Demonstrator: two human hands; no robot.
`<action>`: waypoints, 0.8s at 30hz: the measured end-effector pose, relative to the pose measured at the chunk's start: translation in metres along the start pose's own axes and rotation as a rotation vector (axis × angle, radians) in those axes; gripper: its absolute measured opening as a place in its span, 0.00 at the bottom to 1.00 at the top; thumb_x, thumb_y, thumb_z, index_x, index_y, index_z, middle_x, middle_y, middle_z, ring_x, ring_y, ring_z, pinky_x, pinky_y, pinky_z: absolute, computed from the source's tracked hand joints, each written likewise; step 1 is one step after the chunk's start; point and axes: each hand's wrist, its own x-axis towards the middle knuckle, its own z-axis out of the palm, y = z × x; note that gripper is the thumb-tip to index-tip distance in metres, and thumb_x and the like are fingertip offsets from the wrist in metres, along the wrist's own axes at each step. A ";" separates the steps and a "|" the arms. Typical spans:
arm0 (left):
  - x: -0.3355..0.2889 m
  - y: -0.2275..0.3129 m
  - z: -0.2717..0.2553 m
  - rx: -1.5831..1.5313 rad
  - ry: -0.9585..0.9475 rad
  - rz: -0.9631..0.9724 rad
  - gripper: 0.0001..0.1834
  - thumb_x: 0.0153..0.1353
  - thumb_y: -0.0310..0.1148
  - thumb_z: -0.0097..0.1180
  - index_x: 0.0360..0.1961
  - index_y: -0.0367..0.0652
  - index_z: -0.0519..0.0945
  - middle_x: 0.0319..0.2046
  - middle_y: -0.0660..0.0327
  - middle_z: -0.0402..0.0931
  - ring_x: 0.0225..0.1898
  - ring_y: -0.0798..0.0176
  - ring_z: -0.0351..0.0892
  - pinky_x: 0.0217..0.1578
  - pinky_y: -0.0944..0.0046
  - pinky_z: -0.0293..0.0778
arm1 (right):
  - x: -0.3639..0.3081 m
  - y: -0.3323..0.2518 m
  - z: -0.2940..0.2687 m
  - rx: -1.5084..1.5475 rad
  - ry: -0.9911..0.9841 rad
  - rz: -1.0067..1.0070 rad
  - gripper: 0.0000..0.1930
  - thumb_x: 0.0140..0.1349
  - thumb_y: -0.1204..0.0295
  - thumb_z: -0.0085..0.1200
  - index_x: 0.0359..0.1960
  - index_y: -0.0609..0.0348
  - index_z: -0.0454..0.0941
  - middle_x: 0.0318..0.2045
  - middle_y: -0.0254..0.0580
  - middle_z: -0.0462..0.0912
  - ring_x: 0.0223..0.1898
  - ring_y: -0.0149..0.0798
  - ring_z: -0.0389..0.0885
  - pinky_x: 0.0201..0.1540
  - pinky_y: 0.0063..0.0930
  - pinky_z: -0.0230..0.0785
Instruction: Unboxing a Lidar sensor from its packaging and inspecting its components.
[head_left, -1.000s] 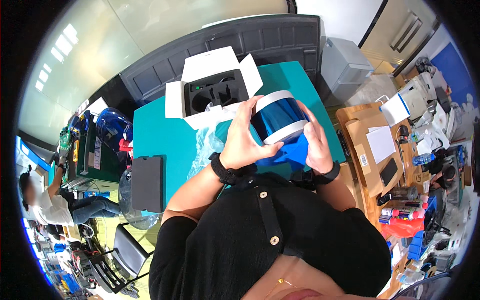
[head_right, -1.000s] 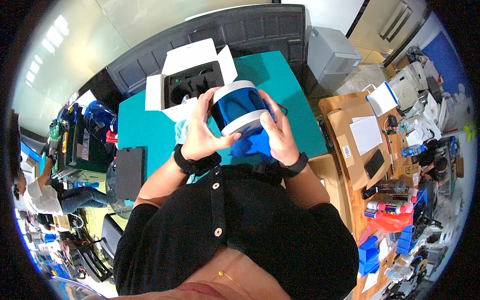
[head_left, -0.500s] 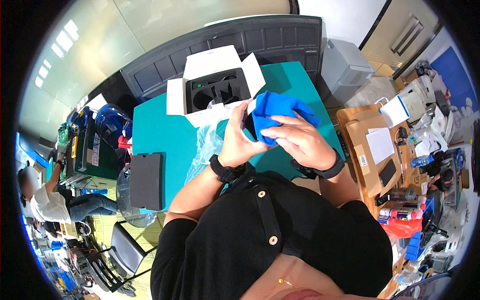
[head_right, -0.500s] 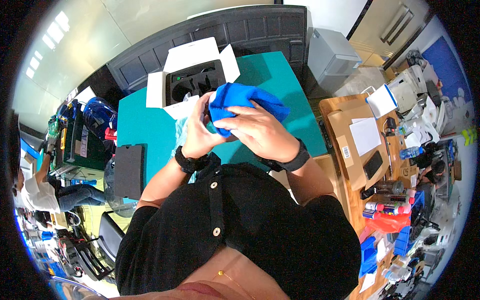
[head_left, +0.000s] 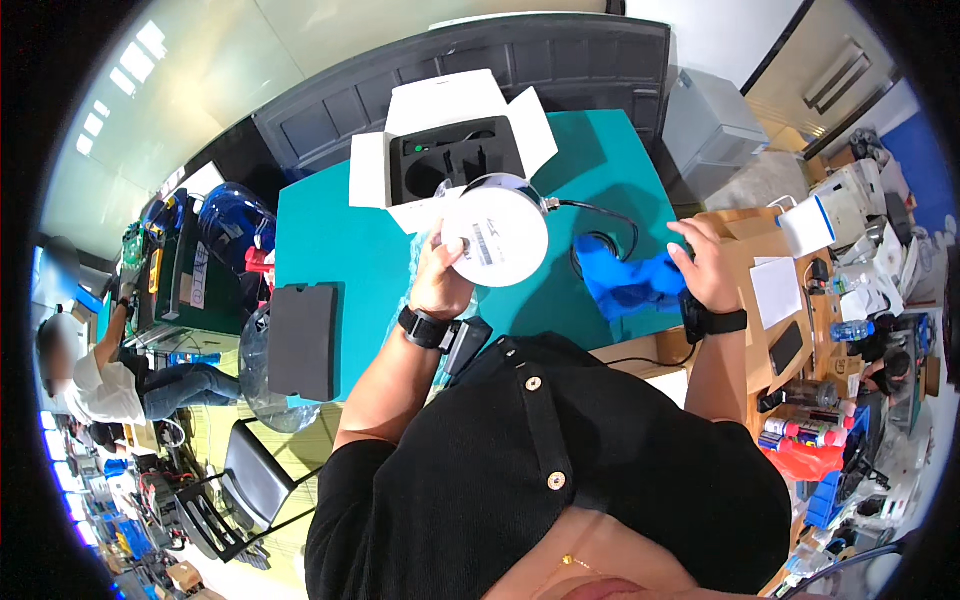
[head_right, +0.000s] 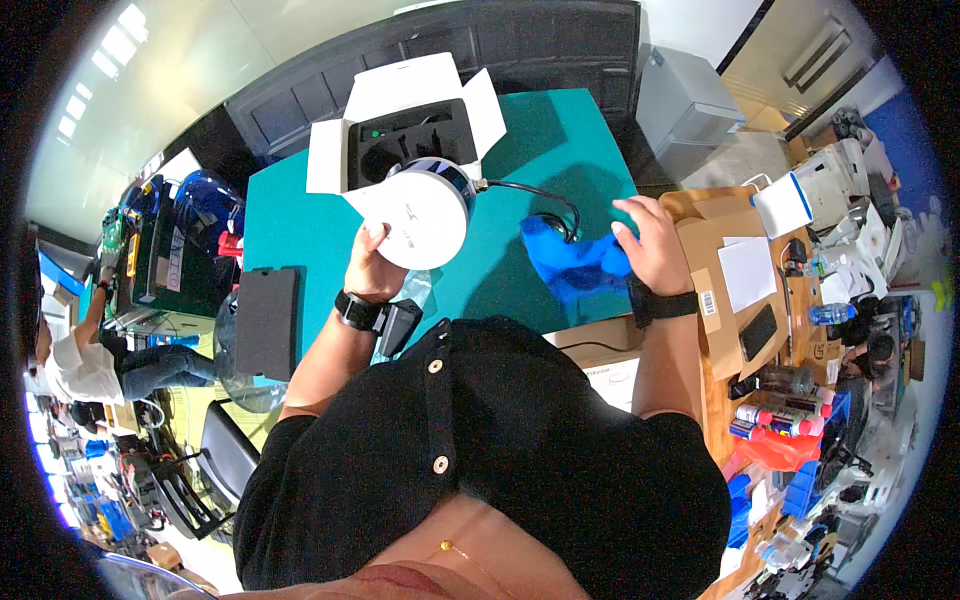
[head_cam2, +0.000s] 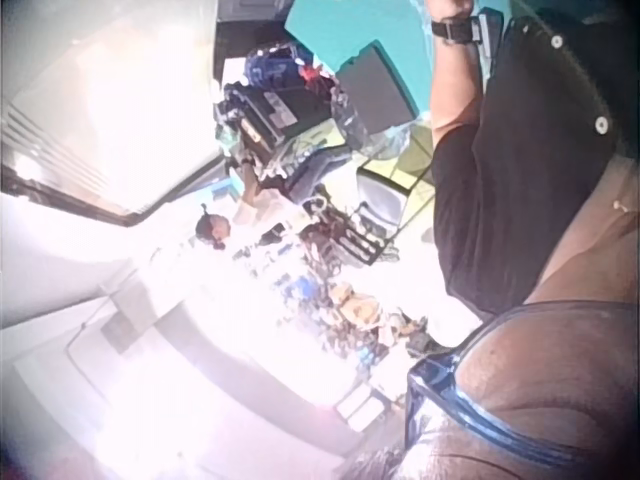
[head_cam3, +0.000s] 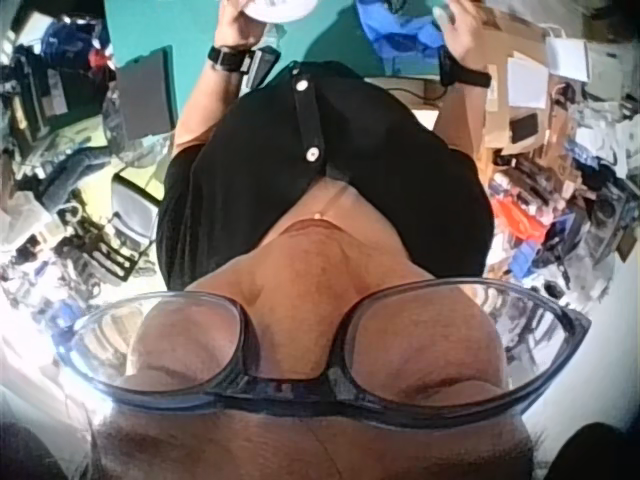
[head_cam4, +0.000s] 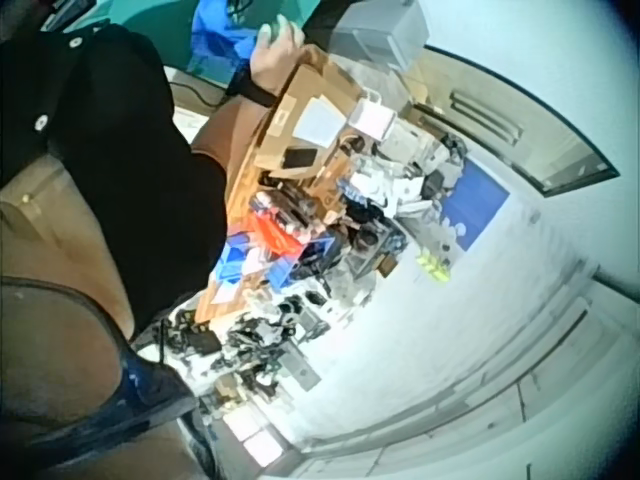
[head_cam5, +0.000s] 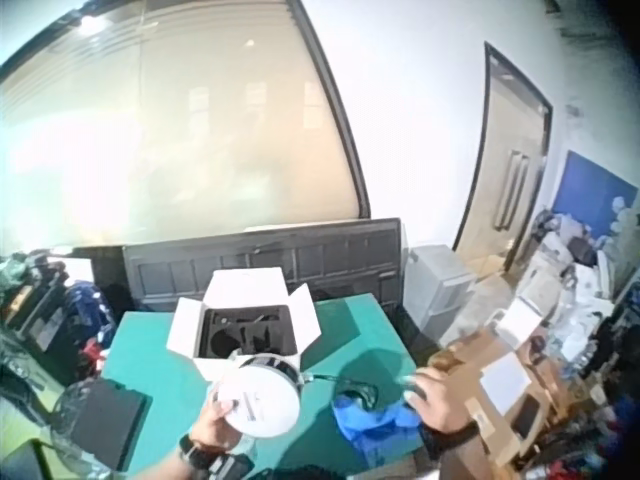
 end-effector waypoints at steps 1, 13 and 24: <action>-0.003 0.001 -0.002 0.000 0.013 0.001 0.34 0.45 0.38 0.60 0.54 0.37 0.63 0.50 0.54 0.68 0.53 0.56 0.67 0.54 0.55 0.64 | 0.001 0.000 0.002 0.007 -0.011 -0.002 0.14 0.55 0.74 0.51 0.43 0.66 0.73 0.40 0.53 0.74 0.44 0.50 0.72 0.47 0.33 0.64; -0.033 0.051 -0.033 -0.130 0.176 0.012 0.43 0.46 0.54 0.58 0.59 0.45 0.58 0.54 0.52 0.64 0.52 0.50 0.67 0.44 0.47 0.72 | 0.035 -0.110 0.145 0.646 -0.470 -0.206 0.12 0.54 0.72 0.55 0.40 0.60 0.75 0.28 0.40 0.75 0.26 0.33 0.75 0.30 0.25 0.69; -0.063 0.083 -0.049 -0.167 0.181 0.047 0.46 0.45 0.52 0.59 0.61 0.43 0.53 0.57 0.48 0.59 0.55 0.43 0.63 0.50 0.40 0.67 | 0.037 -0.154 0.297 -0.176 -0.769 -0.343 0.10 0.57 0.69 0.41 0.36 0.52 0.76 0.31 0.46 0.77 0.34 0.47 0.78 0.32 0.40 0.71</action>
